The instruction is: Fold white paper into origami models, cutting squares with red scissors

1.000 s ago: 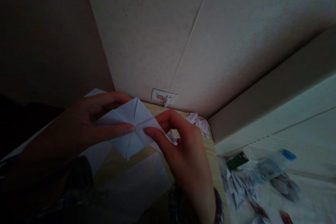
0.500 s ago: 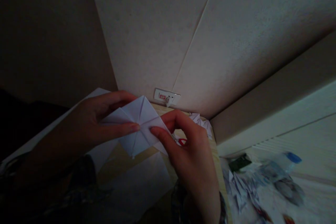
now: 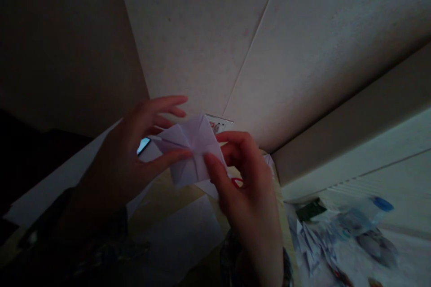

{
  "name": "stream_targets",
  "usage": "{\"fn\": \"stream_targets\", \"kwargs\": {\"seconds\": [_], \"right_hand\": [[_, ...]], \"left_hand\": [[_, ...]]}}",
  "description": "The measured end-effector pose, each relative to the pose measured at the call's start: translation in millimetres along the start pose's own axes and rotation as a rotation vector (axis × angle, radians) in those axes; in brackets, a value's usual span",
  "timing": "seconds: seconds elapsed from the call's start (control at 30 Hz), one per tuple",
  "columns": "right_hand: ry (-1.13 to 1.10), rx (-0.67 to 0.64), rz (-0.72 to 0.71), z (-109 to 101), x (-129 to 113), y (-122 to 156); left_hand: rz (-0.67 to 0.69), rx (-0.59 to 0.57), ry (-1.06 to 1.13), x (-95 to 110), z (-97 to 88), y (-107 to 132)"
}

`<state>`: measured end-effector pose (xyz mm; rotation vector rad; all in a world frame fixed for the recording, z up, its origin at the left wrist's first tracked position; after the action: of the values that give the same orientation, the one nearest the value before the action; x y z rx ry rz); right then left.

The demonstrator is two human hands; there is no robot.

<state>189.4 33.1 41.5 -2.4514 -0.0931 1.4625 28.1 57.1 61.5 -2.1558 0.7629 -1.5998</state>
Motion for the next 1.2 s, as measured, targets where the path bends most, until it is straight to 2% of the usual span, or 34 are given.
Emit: {"fn": "stream_targets", "kwargs": {"seconds": [0.03,0.1,0.23,0.33,0.47,0.63,0.77,0.87,0.97,1.07,1.2], "right_hand": [[-0.03,0.016,0.01,-1,1,0],[-0.078,0.047,0.014,-5,1,-1],[-0.09,0.095,-0.007,-12,1,-1],[-0.053,0.135,0.001,-18,3,-1],[-0.036,0.15,0.017,-20,4,-1],[-0.031,0.151,-0.024,-16,-3,2],[0.0,0.09,-0.089,-8,-10,4],[0.037,0.093,-0.117,-6,-14,4],[0.075,0.144,-0.086,-8,-10,1],[0.106,0.135,-0.081,-5,-9,-1],[0.13,0.096,-0.083,0,-8,-1]], "left_hand": [[0.037,-0.048,-0.085,5,4.6,0],[0.192,-0.14,-0.167,19,14.3,2],[0.368,-0.275,-0.134,27,29.6,8],[0.386,-0.336,-0.12,22,39.3,12],[0.341,-0.371,-0.175,19,47.6,15],[0.23,-0.218,-0.069,22,32.4,11],[0.112,-0.138,-0.017,16,22.3,5],[0.016,-0.014,0.004,9,7.8,3],[-0.105,0.129,0.072,0,-8.4,4],[-0.273,0.201,0.218,-17,-13.3,7],[-0.439,0.256,0.569,-41,-4.6,11]]}}
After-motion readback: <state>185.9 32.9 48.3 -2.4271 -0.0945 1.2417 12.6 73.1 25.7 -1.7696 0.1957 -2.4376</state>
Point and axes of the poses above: each hand's wrist, its own y-axis away from the middle knuckle, its own z-axis out of the palm, x = y × z, the point moved 10 cm from there along -y, towards the middle knuckle, and after that the axes turned 10 degrees about y, right-handed, at the moved point
